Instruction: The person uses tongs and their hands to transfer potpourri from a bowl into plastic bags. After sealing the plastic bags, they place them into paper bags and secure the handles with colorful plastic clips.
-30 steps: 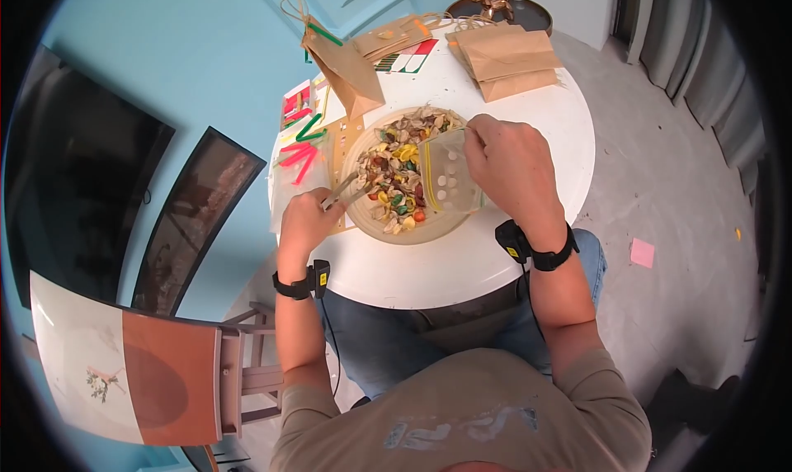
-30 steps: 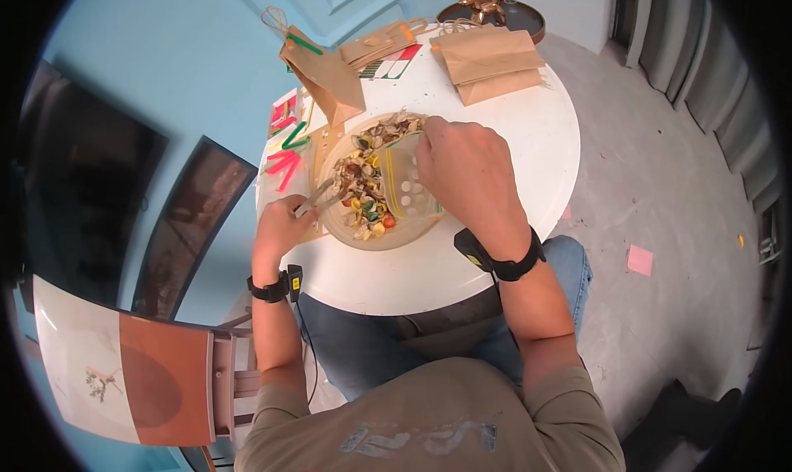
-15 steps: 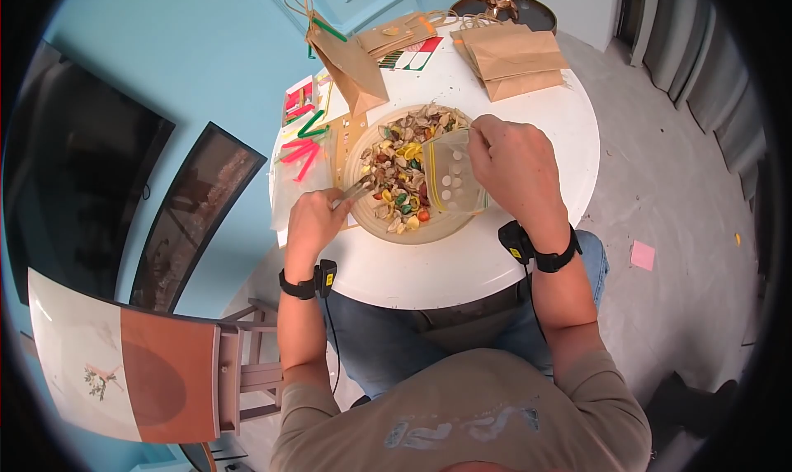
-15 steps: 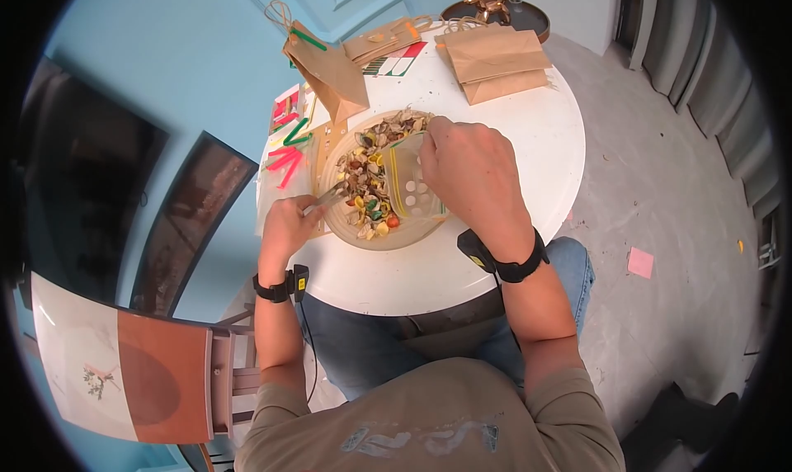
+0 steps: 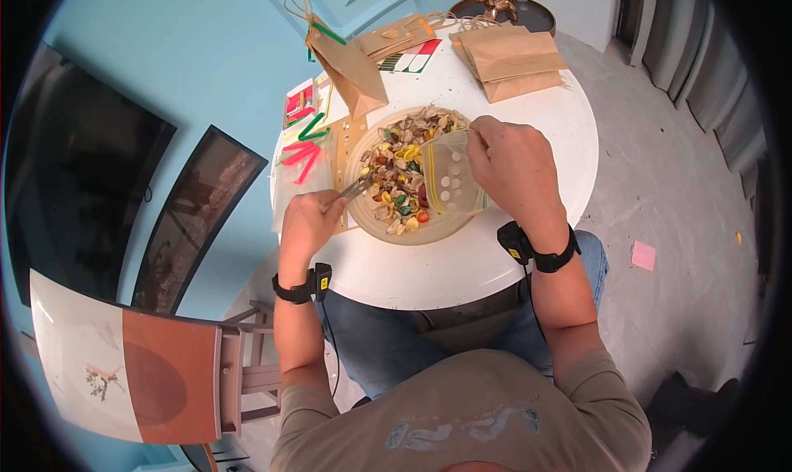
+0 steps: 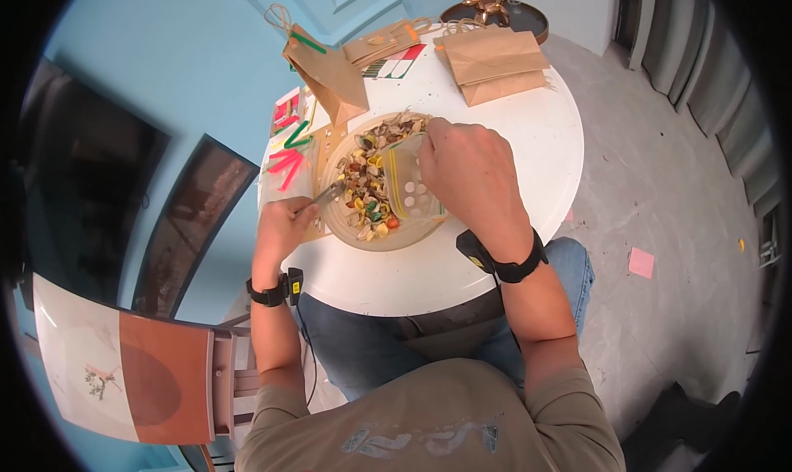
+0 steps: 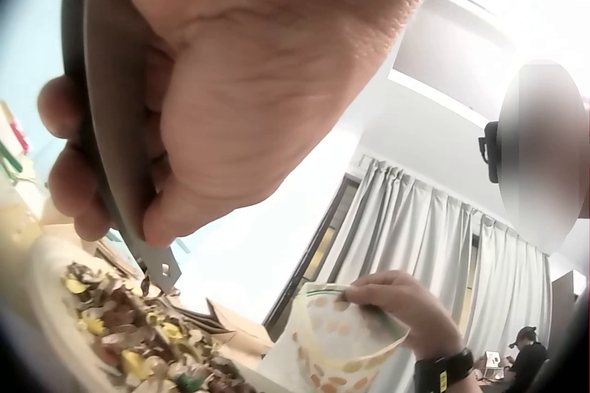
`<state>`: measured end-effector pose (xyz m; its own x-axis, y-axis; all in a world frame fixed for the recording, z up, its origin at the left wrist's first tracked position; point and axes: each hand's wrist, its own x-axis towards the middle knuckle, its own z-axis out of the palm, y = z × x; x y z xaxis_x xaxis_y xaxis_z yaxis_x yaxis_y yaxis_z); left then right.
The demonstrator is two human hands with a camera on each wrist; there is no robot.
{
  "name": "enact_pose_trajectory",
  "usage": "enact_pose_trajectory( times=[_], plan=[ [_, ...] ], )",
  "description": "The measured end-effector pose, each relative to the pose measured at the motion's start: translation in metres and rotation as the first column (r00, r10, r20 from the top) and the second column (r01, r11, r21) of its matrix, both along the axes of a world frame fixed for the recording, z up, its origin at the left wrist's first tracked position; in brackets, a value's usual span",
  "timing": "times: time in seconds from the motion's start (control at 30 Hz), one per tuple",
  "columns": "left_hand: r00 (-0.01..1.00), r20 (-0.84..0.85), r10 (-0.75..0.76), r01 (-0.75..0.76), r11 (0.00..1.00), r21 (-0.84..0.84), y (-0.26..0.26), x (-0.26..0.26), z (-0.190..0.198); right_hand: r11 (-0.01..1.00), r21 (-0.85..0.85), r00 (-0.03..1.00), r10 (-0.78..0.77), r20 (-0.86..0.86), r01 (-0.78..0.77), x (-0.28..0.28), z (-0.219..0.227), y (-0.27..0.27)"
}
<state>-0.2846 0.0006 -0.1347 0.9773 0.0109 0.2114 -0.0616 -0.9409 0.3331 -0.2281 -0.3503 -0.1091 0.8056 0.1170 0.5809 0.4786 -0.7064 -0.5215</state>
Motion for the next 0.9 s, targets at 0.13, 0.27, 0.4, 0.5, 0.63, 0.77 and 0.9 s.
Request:
enact_pose_trajectory(
  times=[0.13, 0.27, 0.4, 0.5, 0.63, 0.77, 0.9],
  plan=[
    [1.000, 0.003, 0.009, -0.009, 0.999, -0.039, -0.020, -0.008, 0.033, 1.000, 0.017, 1.000, 0.005, 0.011, -0.005, 0.000, -0.001, 0.000],
    [0.988, 0.095, -0.118, 0.125, 0.990, -0.067, -0.059, -0.016, 0.065, 1.000, 0.016, 1.000, 0.004, 0.010, -0.004, 0.000, -0.002, -0.001],
    [0.928, 0.178, -0.326, 0.338, 0.940, -0.045, -0.098, -0.012, 0.072, 1.000, 0.015, 1.000, 0.000, 0.005, 0.000, 0.000, -0.001, -0.002],
    [0.911, 0.122, -0.395, 0.390, 0.919, 0.058, -0.122, -0.002, 0.069, 1.000, 0.016, 1.000, -0.008, 0.006, 0.008, 0.001, -0.001, -0.002],
    [0.927, 0.078, -0.368, 0.368, 0.930, 0.015, -0.118, 0.001, 0.064, 1.000, 0.023, 1.000, -0.010, 0.019, 0.009, 0.001, 0.001, -0.005],
    [0.974, 0.018, -0.226, 0.227, 0.973, -0.035, -0.093, -0.016, 0.068, 1.000, 0.029, 0.999, -0.008, 0.033, 0.007, 0.003, 0.000, -0.008],
    [0.988, -0.028, -0.154, 0.155, 0.987, 0.030, -0.063, -0.040, 0.056, 1.000, 0.023, 0.999, -0.008, 0.031, 0.008, 0.001, 0.001, -0.008]
  ],
)
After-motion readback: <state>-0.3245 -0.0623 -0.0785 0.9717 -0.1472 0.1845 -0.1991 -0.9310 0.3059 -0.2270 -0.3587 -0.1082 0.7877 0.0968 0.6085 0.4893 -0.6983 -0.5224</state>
